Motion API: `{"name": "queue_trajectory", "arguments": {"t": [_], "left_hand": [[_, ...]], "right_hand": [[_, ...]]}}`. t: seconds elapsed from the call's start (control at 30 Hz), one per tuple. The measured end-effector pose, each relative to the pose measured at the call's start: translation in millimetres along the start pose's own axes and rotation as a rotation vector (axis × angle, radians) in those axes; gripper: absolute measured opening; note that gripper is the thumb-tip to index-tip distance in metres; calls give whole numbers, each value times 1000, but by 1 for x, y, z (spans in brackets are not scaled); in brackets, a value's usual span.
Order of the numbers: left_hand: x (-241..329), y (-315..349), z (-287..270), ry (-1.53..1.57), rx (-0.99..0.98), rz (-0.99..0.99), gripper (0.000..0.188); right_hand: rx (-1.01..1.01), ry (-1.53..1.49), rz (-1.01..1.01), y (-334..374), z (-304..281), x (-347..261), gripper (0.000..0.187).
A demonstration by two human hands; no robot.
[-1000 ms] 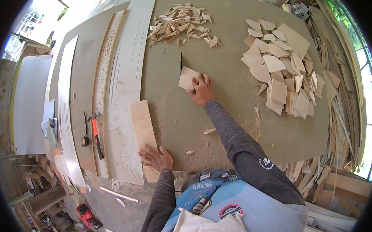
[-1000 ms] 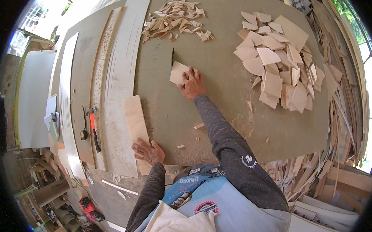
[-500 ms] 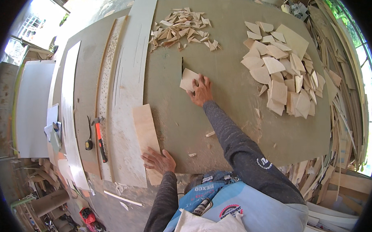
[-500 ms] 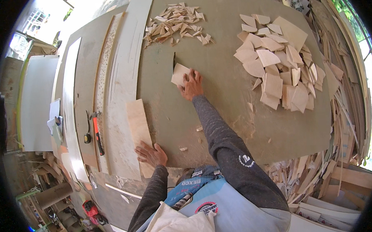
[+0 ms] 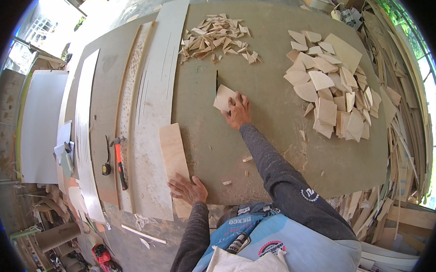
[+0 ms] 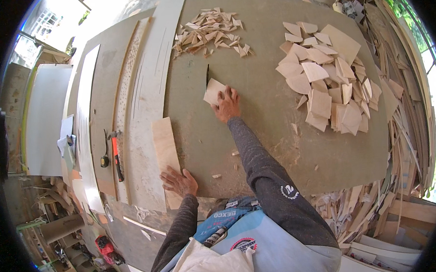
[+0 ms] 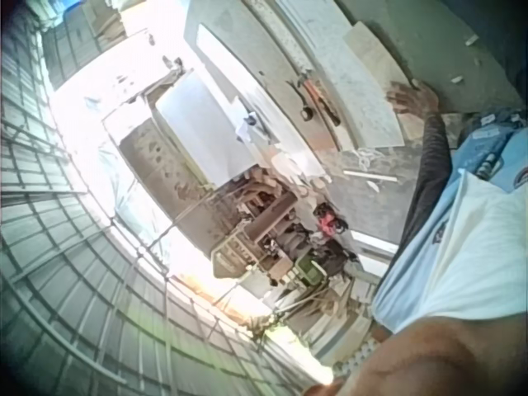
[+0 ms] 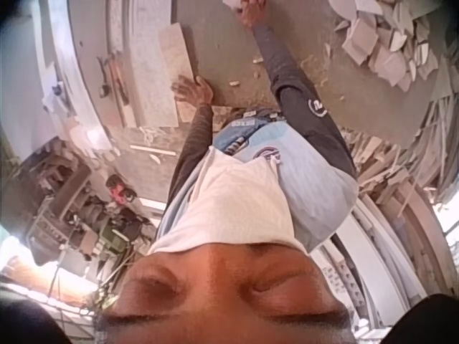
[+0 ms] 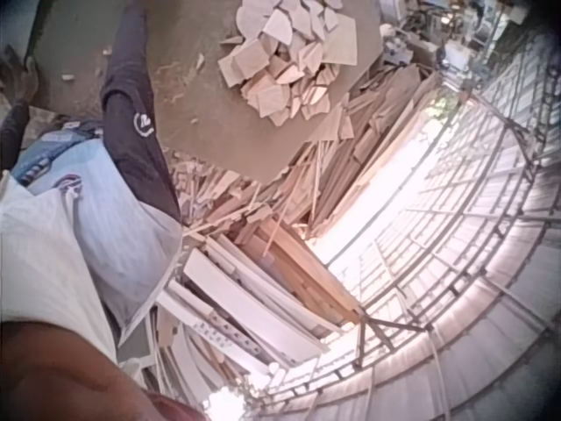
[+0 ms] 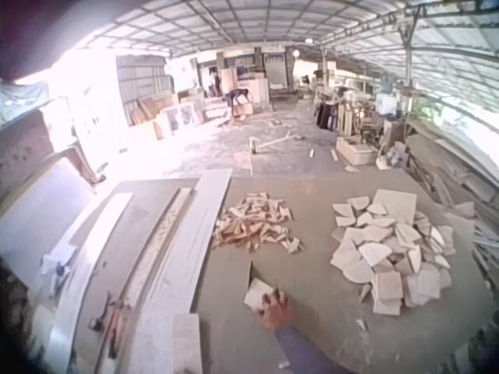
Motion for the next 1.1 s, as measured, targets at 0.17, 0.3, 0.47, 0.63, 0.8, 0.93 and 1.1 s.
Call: {"name": "queue_trajectory", "arguments": {"t": [0.17,0.3,0.47,0.63,0.8,0.93,1.1], "left_hand": [[0,1,-2,-9,-2,4,82],[0,1,-2,-11,-3,1,83],[1,1,-2,-7,-6,0,82],[-1,0,1,-8,-18,-10,81],[0,0,-1,-4,0,-9,82],[-2,0,3,-24,-21,-22,83],[0,1,-1,0,-2,-9,84]], "right_hand": [[3,9,25,1,-3,-2,63],[0,13,52,-2,0,-3,63],[-5,-1,63,-5,4,-1,63],[-31,-31,60,-4,4,1,63],[-34,-29,47,3,1,-2,63],[-51,-8,47,4,2,-2,63],[-30,-18,75,-2,-1,-3,62]]}}
Point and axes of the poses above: each hand's wrist, its own y-axis away from the middle knuckle, its own z-axis out of the palm, x = y × z, the point moved 10 cm from there along -y, towards the middle knuckle, and after that the axes turned 7 degrees about x, right-handed, at the moved point
